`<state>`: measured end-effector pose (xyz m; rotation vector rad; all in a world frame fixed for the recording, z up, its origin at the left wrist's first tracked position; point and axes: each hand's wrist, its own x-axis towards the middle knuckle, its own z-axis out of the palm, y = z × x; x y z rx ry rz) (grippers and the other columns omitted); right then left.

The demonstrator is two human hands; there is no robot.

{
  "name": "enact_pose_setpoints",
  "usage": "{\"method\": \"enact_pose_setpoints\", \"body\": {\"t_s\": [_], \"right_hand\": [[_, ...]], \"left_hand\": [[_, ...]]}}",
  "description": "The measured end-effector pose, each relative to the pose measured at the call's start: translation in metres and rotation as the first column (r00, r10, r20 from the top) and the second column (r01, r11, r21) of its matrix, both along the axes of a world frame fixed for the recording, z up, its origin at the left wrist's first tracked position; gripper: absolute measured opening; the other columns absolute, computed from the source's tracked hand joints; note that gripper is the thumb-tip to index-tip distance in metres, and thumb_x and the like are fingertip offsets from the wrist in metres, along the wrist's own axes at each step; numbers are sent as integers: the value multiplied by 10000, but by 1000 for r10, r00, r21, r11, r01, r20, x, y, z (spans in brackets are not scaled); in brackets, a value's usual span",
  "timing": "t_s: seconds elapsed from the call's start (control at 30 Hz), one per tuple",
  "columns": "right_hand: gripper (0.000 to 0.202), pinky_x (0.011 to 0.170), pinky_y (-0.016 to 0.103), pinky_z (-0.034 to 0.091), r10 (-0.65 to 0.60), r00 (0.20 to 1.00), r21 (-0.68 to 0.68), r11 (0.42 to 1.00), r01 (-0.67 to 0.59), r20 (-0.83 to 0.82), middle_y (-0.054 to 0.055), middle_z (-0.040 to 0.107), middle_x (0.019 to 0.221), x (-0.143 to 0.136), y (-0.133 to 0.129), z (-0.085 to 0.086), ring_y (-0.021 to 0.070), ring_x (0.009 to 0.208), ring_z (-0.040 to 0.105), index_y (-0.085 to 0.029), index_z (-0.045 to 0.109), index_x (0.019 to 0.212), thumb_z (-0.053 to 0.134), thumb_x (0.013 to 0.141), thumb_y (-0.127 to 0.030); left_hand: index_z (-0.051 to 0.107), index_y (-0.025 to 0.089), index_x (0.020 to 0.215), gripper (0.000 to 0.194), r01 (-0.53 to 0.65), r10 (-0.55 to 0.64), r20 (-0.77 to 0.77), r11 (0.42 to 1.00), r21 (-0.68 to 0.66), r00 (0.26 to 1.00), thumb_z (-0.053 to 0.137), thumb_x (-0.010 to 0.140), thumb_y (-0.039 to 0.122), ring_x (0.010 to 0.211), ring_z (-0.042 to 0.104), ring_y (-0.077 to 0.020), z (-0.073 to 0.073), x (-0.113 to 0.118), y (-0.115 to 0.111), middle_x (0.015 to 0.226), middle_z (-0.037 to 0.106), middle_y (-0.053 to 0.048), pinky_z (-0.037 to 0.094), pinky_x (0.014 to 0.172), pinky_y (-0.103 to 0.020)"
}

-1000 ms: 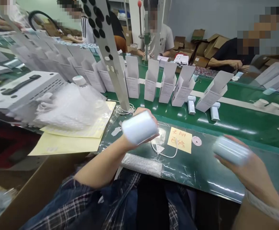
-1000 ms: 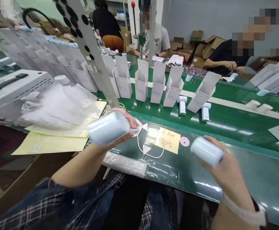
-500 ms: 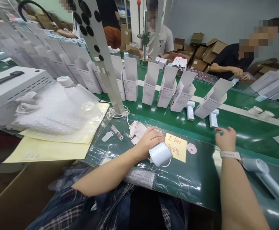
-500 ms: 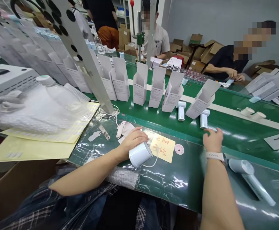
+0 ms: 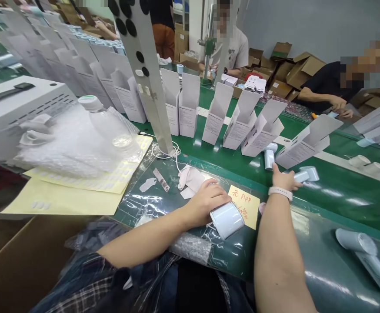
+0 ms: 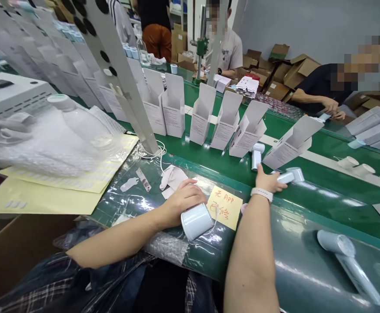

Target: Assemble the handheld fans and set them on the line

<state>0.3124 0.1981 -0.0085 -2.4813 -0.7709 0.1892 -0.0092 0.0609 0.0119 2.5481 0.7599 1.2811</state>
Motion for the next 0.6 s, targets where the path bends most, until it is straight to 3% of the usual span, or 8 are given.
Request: {"method": "enact_pose_setpoints", "body": {"t_s": [0.07, 0.17, 0.27, 0.37, 0.5, 0.6], "right_hand": [[934, 1162, 630, 359, -62, 997, -2, 998, 62, -35, 354, 237, 1666, -19, 8, -7, 534, 1509, 327, -112, 532, 1501, 740, 831, -729], [858, 1228, 603, 288, -100, 993, -1, 995, 100, -60, 316, 148, 1721, -36, 15, -12, 518, 1557, 249, -116, 635, 1384, 839, 763, -671], [676, 1260, 593, 244, -128, 990, 5, 992, 128, -67, 217, 240, 1728, -39, 14, -7, 449, 1565, 257, -134, 665, 1324, 845, 818, -544], [476, 1247, 604, 285, -142, 988, 25, 989, 144, -68, 131, 357, 1685, -33, 5, 5, 388, 1533, 325, -176, 678, 1298, 782, 914, -437], [399, 1207, 584, 368, -111, 992, 88, 989, 116, -61, 117, 406, 1644, -23, -19, 14, 369, 1484, 387, -193, 706, 1237, 798, 909, -400], [407, 1184, 600, 376, -55, 998, 166, 984, 57, -20, 140, 417, 1598, -16, -47, 9, 388, 1466, 375, -175, 714, 1222, 789, 894, -406]], "left_hand": [[656, 193, 1109, 141, 16, -16, 14, 1000, 1, 1000, 562, 1009, 227, 920, 682, -176, -4, 0, -2, 956, 756, -44, 347, 1136, -412], [660, 195, 1106, 152, 8, -10, -22, 998, -64, 1000, 558, 994, 204, 928, 690, -176, -7, -6, -2, 970, 760, -47, 342, 1145, -419], [677, 200, 1137, 200, -40, 28, -71, 985, -170, 997, 575, 966, 191, 968, 698, -187, -6, -12, -1, 1035, 773, -66, 347, 1165, -439], [694, 192, 1149, 242, -59, 41, -87, 975, -216, 995, 602, 925, 201, 984, 699, -207, -4, -13, 0, 1035, 772, -84, 352, 1163, -460], [703, 182, 1136, 249, -52, 24, -103, 961, -273, 994, 606, 907, 203, 1013, 695, -218, -1, -10, 1, 1037, 769, -92, 340, 1165, -466], [707, 180, 1133, 239, -50, 11, -128, 949, -310, 992, 581, 931, 206, 1030, 692, -221, 3, -8, -1, 1035, 770, -98, 322, 1182, -471]]}}
